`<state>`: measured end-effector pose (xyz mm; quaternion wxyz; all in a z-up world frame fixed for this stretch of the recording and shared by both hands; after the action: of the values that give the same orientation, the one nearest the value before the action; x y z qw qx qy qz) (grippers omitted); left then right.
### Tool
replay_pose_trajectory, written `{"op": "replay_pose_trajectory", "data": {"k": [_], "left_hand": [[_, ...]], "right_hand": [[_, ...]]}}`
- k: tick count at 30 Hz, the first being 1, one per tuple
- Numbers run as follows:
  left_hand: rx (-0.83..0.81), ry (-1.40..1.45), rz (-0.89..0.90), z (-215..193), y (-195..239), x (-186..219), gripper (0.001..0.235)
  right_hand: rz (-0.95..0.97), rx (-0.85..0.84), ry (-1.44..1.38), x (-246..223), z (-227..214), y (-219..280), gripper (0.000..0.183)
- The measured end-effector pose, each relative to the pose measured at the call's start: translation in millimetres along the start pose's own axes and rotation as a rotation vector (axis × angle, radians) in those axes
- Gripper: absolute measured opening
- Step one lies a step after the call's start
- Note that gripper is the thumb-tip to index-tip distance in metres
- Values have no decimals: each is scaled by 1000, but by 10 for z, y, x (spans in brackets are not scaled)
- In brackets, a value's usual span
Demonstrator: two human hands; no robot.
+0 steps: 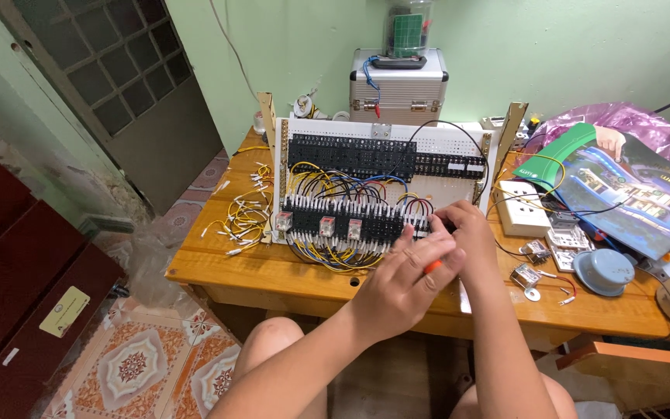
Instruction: The person sits on the floor and uses a screwdriver to tighten screws on a terminal block of a large electronics board. They handle multiple colored wires, inserting them into the terminals and securing them with the tool.
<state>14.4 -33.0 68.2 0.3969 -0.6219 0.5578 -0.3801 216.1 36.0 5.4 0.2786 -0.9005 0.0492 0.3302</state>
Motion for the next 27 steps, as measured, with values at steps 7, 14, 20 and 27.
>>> {"op": "replay_pose_trajectory", "data": {"k": [7, 14, 20, 27], "left_hand": [[46, -92, -4, -25, 46, -50, 47], [60, 50, 88, 100, 62, 97, 47], [4, 65, 17, 94, 97, -68, 49], [63, 189, 38, -57, 187, -174, 47]], "right_hand": [[34, -27, 28, 92, 59, -34, 14], [55, -30, 57, 82, 57, -42, 16], [5, -50, 7, 231, 110, -62, 15], [-237, 277, 46, -1290, -954, 442, 23]]}}
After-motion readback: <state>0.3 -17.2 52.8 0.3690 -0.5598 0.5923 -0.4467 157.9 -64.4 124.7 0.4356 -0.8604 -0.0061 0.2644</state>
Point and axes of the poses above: each hand's wrist, its own y-axis away from the middle knuckle, its own z-axis out of the palm, x = y × z, the point moved 6 cm from there along -y, towards the middle knuckle, and after that the axes turned 3 degrees about -x, right-handed, at the moved point
